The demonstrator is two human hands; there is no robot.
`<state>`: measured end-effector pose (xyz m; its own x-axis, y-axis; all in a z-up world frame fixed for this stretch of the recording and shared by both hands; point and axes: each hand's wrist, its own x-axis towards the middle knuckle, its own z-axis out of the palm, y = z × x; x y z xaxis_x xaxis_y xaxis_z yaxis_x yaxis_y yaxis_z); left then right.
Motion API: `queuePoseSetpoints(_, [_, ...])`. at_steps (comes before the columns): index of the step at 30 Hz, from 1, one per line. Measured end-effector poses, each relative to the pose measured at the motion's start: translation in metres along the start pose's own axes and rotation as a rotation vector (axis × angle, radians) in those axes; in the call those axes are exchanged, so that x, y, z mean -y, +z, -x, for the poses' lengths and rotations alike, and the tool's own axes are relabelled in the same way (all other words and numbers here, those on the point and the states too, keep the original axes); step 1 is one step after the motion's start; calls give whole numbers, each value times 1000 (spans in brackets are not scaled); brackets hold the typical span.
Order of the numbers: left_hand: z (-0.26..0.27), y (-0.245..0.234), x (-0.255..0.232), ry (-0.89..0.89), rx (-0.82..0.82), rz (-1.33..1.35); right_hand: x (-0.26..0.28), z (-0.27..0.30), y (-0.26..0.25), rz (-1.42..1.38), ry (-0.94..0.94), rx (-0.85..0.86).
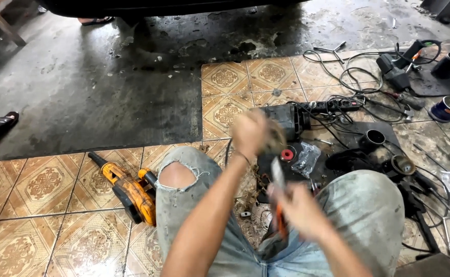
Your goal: Assembling or repairing a mechanical component by manipulating wires and small parts using pliers and a screwdriver while sitting on the floor.
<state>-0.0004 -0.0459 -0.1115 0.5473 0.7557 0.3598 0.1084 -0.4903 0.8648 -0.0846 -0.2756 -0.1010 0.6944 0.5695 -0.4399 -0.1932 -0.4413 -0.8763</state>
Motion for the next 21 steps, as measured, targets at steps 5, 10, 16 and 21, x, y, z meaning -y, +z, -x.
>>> queuePoseSetpoints(5, [-45, -22, 33, -39, -363, -110, -75, -18, -4, -181, 62, 23])
queuePoseSetpoints(10, [12, -56, -46, 277, -44, 282, 8, 16, -23, -91, 19, -84])
queuePoseSetpoints(16, [26, -85, -71, 528, 177, 460, 29, -3, -63, -268, -168, 519])
queuePoseSetpoints(21, [31, -78, -65, 607, 246, 429, 46, -2, -61, -190, -239, 671])
